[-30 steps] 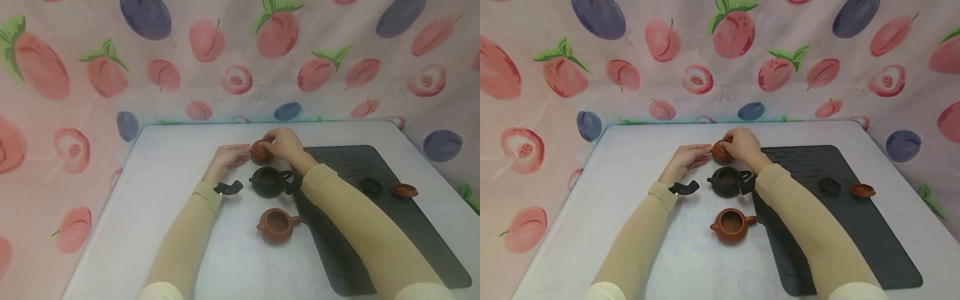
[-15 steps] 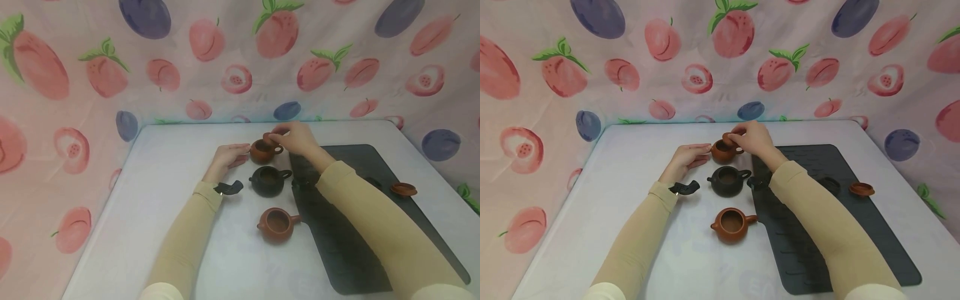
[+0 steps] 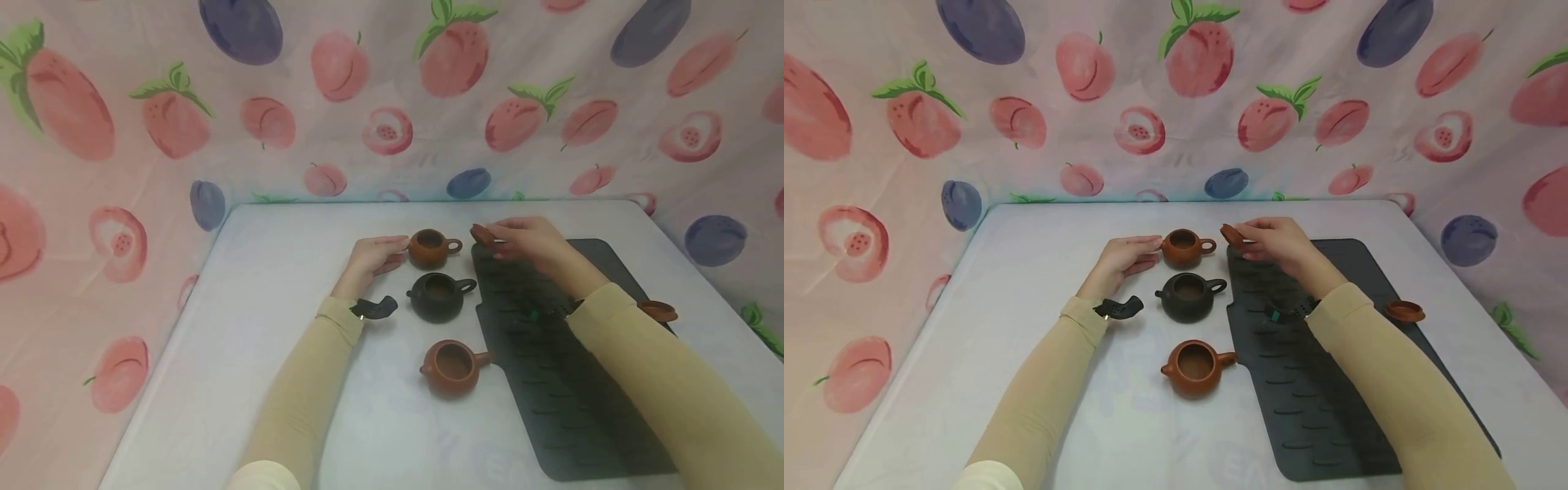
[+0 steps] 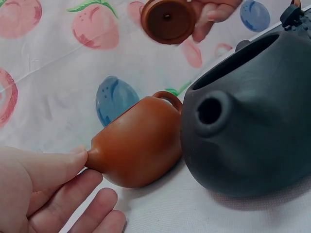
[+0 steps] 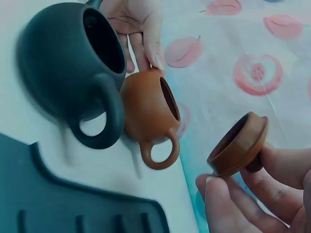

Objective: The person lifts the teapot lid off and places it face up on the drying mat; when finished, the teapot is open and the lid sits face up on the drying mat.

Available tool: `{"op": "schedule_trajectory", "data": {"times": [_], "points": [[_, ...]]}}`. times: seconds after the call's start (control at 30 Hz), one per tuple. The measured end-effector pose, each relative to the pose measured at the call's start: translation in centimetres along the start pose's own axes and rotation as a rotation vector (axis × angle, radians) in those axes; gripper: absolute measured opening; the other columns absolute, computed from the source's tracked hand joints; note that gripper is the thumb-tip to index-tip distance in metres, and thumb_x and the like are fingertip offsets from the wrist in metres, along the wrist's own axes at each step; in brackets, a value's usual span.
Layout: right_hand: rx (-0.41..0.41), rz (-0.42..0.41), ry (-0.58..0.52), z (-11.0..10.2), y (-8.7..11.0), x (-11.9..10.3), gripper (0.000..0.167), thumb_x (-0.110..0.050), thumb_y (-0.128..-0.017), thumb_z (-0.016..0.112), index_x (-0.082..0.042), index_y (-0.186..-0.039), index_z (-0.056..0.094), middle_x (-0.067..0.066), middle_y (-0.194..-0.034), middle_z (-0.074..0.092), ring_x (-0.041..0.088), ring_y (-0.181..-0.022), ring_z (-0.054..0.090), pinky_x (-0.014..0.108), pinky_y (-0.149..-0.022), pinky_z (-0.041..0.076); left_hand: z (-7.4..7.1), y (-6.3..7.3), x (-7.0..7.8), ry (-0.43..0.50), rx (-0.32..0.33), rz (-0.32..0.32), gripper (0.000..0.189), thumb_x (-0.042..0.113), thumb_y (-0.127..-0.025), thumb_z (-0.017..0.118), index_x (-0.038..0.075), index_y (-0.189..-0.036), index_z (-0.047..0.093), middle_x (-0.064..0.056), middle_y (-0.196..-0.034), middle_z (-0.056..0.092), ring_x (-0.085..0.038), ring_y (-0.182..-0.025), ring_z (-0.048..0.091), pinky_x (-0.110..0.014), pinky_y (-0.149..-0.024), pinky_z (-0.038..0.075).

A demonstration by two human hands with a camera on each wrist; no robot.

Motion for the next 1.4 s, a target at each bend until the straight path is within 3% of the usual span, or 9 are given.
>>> {"op": "schedule_trajectory", "data": {"times": [0.23, 0.43, 0.6, 0.73, 0.87, 1.03, 1.13, 1.27, 1.4], "points": [[-0.135, 0.072, -0.491, -0.7, 2.3, 1.6, 0.021, -0.017, -0.107, 0.057, -0.005, -0.119, 0.070, 0.006, -0.107, 0.075, 0.020, -0.100, 0.073, 0.029, -0.085, 0.057, 0.1, 0.2, 0.2, -0.016, -0.005, 0.026, 0.033, 0.014, -0.091, 0.081, 0.003, -0.121, 0.074, -0.010, -0.118, 0.074, -0.025, -0.108, 0.071, -0.030, -0.087, 0.057], [-0.260, 0.151, -1.027, -1.1, 3.9, 2.6, 0.029, -0.014, -0.111, 0.045, -0.004, -0.113, 0.072, 0.016, -0.114, 0.072, 0.030, -0.103, 0.071, 0.034, -0.090, 0.056, 0.0, 0.3, -0.1, -0.035, -0.001, 0.026, 0.032, 0.013, -0.092, 0.080, 0.003, -0.122, 0.074, -0.010, -0.118, 0.074, -0.025, -0.107, 0.071, -0.030, -0.088, 0.056], [-0.294, 0.136, -1.136, -1.9, 4.4, 3.1, 0.033, -0.028, -0.111, 0.045, -0.006, -0.115, 0.069, 0.016, -0.113, 0.070, 0.031, -0.100, 0.070, 0.037, -0.090, 0.055, 0.0, 0.3, -0.2, -0.036, 0.002, 0.032, 0.032, 0.015, -0.092, 0.080, 0.004, -0.122, 0.074, -0.010, -0.117, 0.074, -0.024, -0.106, 0.071, -0.030, -0.087, 0.057], [-0.215, 0.068, -0.899, -3.0, 4.8, 3.2, 0.030, -0.032, -0.110, 0.049, -0.011, -0.115, 0.069, 0.007, -0.110, 0.070, 0.022, -0.095, 0.068, 0.030, -0.084, 0.054, 0.0, 0.3, -0.2, -0.040, 0.003, 0.037, 0.032, 0.015, -0.092, 0.079, 0.004, -0.122, 0.074, -0.009, -0.117, 0.074, -0.024, -0.105, 0.071, -0.030, -0.086, 0.057], [0.038, -0.030, -0.491, -5.1, 5.6, 2.7, 0.009, -0.018, -0.103, 0.065, -0.016, -0.112, 0.063, -0.004, -0.096, 0.066, 0.014, -0.079, 0.061, 0.026, -0.069, 0.052, 0.1, 0.4, -0.2, -0.035, 0.003, 0.038, 0.032, 0.015, -0.092, 0.080, 0.004, -0.122, 0.074, -0.009, -0.116, 0.074, -0.024, -0.105, 0.071, -0.030, -0.087, 0.056], [0.297, -0.131, 0.058, -8.0, 6.2, 1.5, 0.020, -0.017, -0.093, 0.079, -0.010, -0.093, 0.060, -0.008, -0.070, 0.054, 0.014, -0.059, 0.051, 0.029, -0.057, 0.046, 0.1, 0.6, -0.2, -0.027, 0.012, 0.042, 0.031, 0.014, -0.092, 0.080, 0.004, -0.121, 0.075, -0.009, -0.116, 0.074, -0.024, -0.105, 0.071, -0.030, -0.088, 0.056], [0.287, -0.157, 0.326, -8.9, 6.6, 0.9, 0.023, -0.021, -0.093, 0.079, -0.005, -0.092, 0.064, -0.001, -0.068, 0.057, 0.022, -0.063, 0.056, 0.031, -0.060, 0.048, 0.1, 0.6, -0.1, -0.028, 0.021, 0.046, 0.030, 0.014, -0.092, 0.080, 0.005, -0.120, 0.075, -0.009, -0.115, 0.075, -0.024, -0.104, 0.071, -0.030, -0.087, 0.056], [0.209, -0.142, 0.665, -9.1, 7.5, 1.1, 0.050, -0.038, -0.090, 0.081, 0.003, -0.111, 0.062, 0.016, -0.092, 0.066, 0.035, -0.088, 0.062, 0.047, -0.077, 0.050, 0.1, 0.6, -0.2, -0.028, 0.021, 0.049, 0.030, 0.013, -0.092, 0.080, 0.004, -0.120, 0.075, -0.009, -0.115, 0.075, -0.025, -0.105, 0.071, -0.030, -0.087, 0.056], [0.133, -0.197, 0.882, -8.8, 8.2, 1.9, 0.065, -0.044, -0.084, 0.086, 0.002, -0.123, 0.064, 0.019, -0.109, 0.067, 0.038, -0.101, 0.061, 0.060, -0.084, 0.047, 0.2, 0.5, -0.2, -0.028, 0.018, 0.053, 0.030, 0.013, -0.092, 0.080, 0.004, -0.120, 0.075, -0.010, -0.115, 0.074, -0.026, -0.106, 0.071, -0.030, -0.088, 0.056]]}}
Point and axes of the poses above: each hand's wrist, its own y-axis away from the middle knuckle, its own z-axis out of the palm, x = y × z, the point moved 4 cm from there along -y, towards the middle knuckle
